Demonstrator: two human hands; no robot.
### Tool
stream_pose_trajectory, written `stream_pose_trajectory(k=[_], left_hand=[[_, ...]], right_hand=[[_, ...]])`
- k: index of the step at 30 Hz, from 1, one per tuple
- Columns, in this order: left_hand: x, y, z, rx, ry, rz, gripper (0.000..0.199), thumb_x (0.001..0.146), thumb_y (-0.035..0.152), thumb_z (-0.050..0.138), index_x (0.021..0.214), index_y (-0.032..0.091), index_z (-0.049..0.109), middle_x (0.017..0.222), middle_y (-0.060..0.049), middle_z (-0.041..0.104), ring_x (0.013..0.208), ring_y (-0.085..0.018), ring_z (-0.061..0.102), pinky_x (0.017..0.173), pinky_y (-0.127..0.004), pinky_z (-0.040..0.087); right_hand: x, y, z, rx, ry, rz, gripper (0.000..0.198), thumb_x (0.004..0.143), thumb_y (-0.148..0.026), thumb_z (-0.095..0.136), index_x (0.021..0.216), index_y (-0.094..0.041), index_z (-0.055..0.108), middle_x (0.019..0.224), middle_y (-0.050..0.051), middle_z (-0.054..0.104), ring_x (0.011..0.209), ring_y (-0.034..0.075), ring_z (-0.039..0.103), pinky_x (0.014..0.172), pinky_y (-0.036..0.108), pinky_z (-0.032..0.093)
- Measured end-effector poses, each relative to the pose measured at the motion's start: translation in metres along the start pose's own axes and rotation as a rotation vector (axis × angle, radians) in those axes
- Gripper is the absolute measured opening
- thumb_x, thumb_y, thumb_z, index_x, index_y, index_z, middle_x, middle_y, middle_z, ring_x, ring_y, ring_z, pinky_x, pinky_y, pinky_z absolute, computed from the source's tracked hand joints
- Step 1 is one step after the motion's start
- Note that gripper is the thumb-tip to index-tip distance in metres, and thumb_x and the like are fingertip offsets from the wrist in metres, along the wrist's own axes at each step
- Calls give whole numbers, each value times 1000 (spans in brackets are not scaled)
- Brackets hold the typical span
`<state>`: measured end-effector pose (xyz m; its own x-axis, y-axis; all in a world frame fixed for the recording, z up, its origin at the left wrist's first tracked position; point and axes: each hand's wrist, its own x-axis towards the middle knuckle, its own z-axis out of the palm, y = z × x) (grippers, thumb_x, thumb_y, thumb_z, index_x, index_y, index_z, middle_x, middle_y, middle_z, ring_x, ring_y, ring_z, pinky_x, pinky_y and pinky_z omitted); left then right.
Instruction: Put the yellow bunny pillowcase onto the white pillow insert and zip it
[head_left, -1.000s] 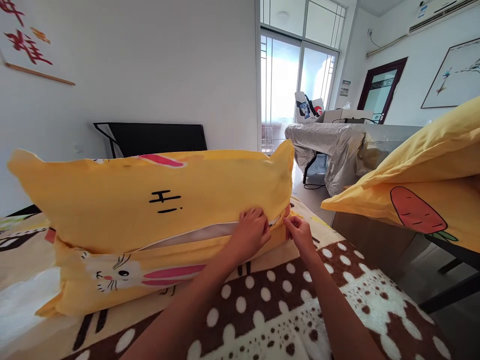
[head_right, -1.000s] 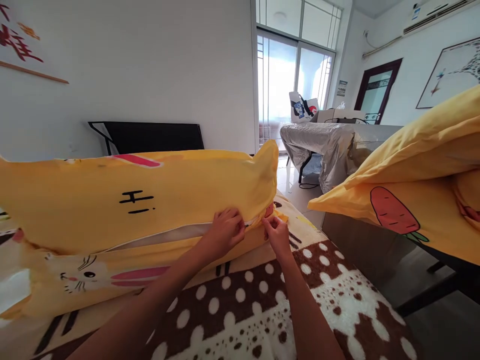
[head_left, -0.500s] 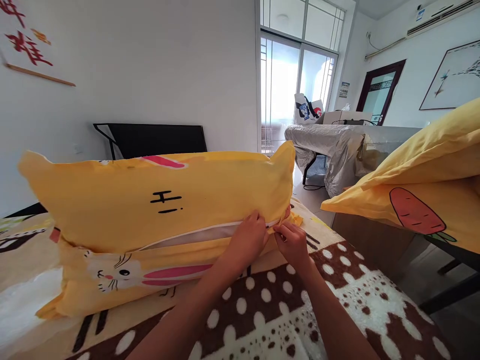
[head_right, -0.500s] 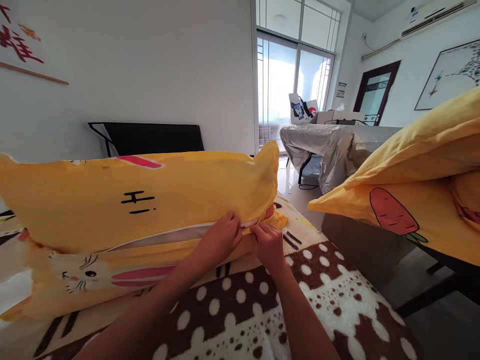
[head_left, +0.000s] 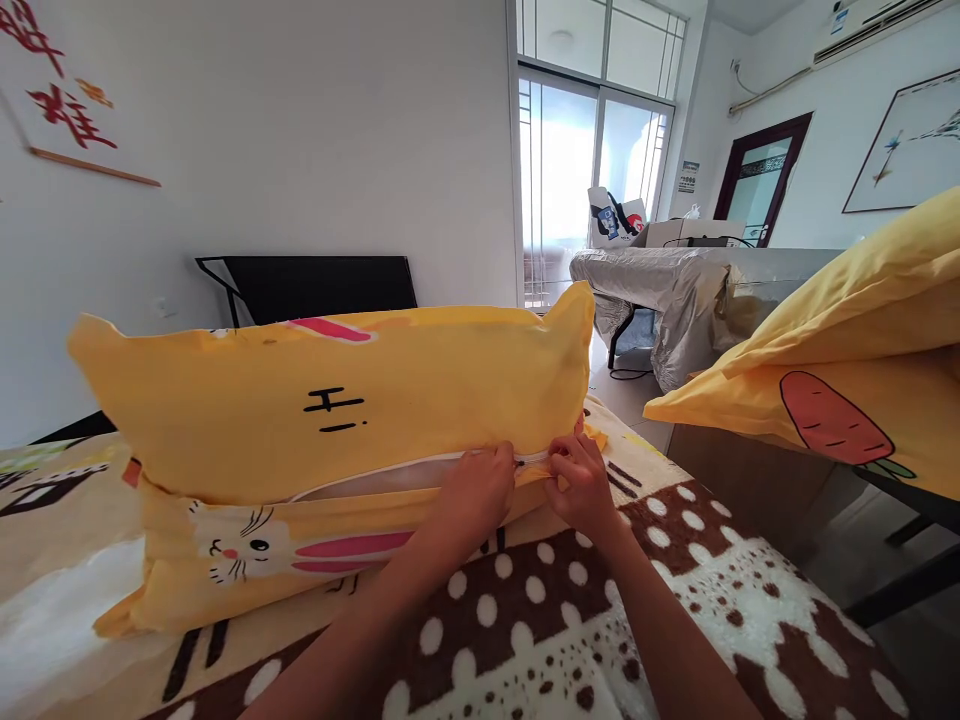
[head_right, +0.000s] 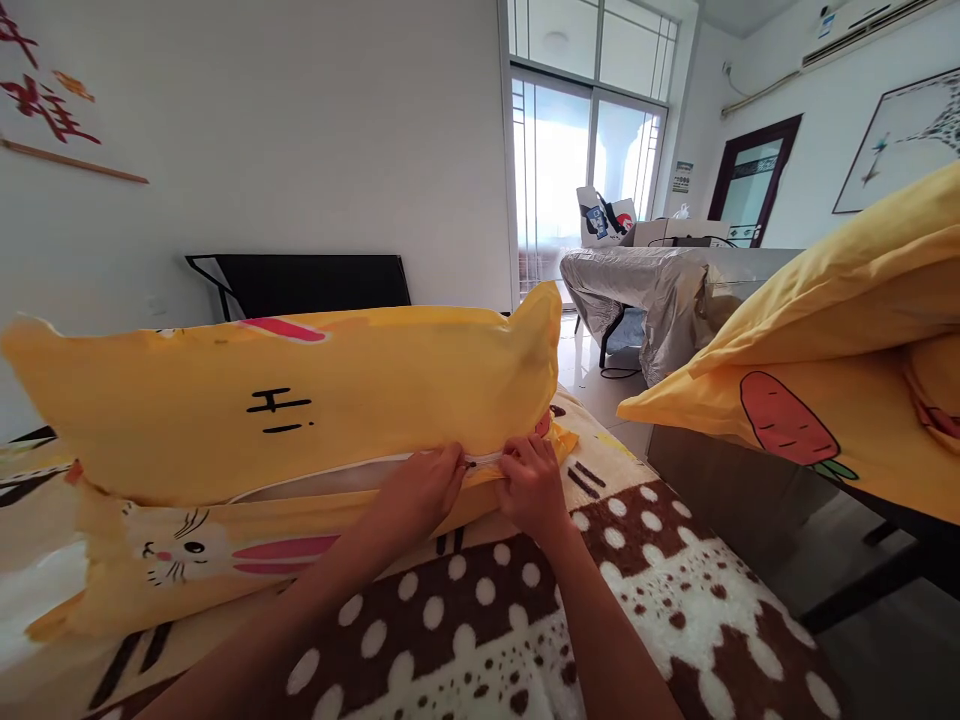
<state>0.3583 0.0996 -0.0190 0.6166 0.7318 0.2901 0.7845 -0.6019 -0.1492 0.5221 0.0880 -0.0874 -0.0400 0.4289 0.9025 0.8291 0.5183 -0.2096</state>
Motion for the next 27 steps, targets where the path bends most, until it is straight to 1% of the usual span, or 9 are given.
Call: stream_pose_trajectory(k=[4,7,9,12,14,17,21,24,27], left_hand=[[-7,-3,-3,-58,-5,-52,24,94,20,28,93,15,51,85,-8,64,75,-25,63,60,-33,40],[-10,-1,-8,-97,-27,-84,23,94,21,28,93,15,51,84,-8,64,77,-26,63,61,-33,38],[-10,1,-11,-104,-39,-94,24,94,21,28,92,15,51,83,-9,64,78,-26,63,60,-33,37],[-10,3,-10,-123,-37,-79,23,94,22,30,93,15,52,85,-8,64,78,-26,63,61,-33,36],[-11,4,-7,-142,-27,-60,23,94,22,30,94,15,52,86,-8,64,79,-25,63,61,-32,36],[-12,5,-4,-158,-38,-48,23,94,22,31,93,15,53,87,-8,64,78,-24,63,62,-32,37],[-11,1,-8,-115,-55,-67,23,93,24,33,91,15,54,86,-8,65,79,-24,63,64,-33,38],[-13,-6,-11,-22,-8,-84,23,92,21,33,88,15,55,83,-8,64,76,-25,62,63,-34,38],[-22,-15,-8,101,101,-57,23,90,16,33,83,15,56,78,-8,62,75,-25,59,67,-35,39]], right_hand=[[1,-2,-2,115,-32,51,14,76,-10,47,70,-18,56,89,4,61,87,19,49,80,36,37],[3,-10,-2,93,7,59,16,87,-16,47,78,-18,60,86,4,63,85,19,51,80,35,38],[4,-16,0,43,23,22,13,88,-18,49,89,-18,62,86,5,64,85,19,53,80,35,39],[4,-23,4,-10,-7,-45,20,87,-18,52,105,-17,61,92,8,63,87,20,54,79,35,42],[3,-25,7,-40,10,-62,19,88,-18,52,103,-17,63,88,8,62,84,20,54,76,34,43],[1,-22,10,-72,72,-90,15,89,-19,52,93,-18,67,78,6,60,76,18,53,70,32,43],[0,-17,9,-74,83,-104,13,88,-19,55,84,-18,67,72,4,60,71,16,53,67,31,42],[0,-14,8,-56,89,-63,13,87,-20,55,81,-18,67,71,4,60,71,16,54,69,32,42],[1,-14,8,-28,96,-29,13,86,-19,55,79,-18,66,72,4,59,72,17,54,69,32,43]])
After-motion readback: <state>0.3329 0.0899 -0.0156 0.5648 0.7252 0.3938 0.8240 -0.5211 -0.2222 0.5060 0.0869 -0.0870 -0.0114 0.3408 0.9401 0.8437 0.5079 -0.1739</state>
